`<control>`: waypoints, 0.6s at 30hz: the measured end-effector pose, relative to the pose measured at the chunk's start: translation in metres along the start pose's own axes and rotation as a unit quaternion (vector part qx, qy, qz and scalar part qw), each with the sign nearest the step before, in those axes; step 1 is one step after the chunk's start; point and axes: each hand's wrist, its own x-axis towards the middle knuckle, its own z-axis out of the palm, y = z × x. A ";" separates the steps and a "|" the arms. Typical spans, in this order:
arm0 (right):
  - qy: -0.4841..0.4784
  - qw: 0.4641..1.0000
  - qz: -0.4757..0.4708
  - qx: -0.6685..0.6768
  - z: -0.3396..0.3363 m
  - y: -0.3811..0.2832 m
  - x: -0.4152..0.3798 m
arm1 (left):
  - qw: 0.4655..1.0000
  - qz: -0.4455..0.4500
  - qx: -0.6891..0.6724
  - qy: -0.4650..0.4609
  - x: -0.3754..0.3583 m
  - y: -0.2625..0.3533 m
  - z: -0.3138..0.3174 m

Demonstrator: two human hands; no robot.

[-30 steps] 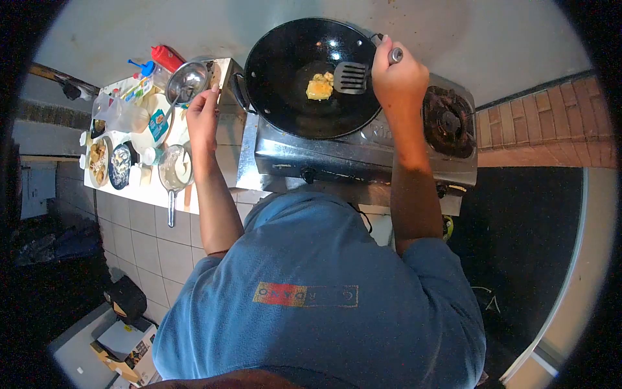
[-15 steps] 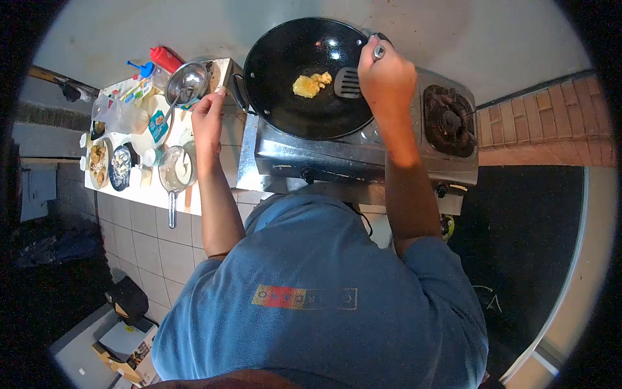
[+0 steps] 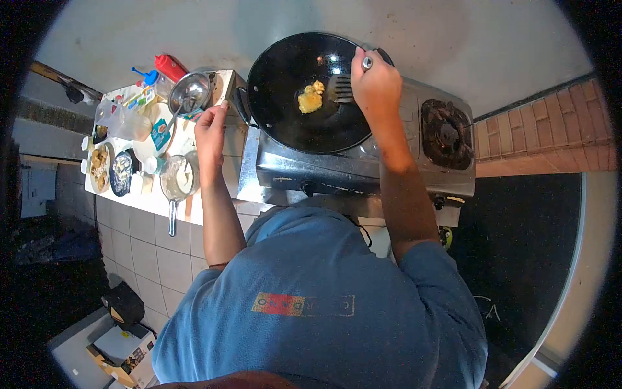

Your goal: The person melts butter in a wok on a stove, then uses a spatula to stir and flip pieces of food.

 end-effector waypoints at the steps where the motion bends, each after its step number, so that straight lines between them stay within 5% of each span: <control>1: -0.007 0.999 0.009 0.034 0.002 0.000 0.000 | 1.000 0.001 -0.001 0.000 -0.001 -0.001 0.000; 8: -0.019 0.999 0.014 0.048 0.006 0.012 0.011 | 1.000 -0.001 -0.004 0.002 0.003 -0.001 0.001; 13: -0.080 0.978 0.032 0.191 0.022 0.007 0.011 | 1.000 -0.009 0.008 0.000 0.002 -0.004 0.001; 18: -0.023 0.979 -0.011 0.201 0.008 -0.009 0.012 | 1.000 -0.006 0.005 0.009 0.003 -0.005 -0.001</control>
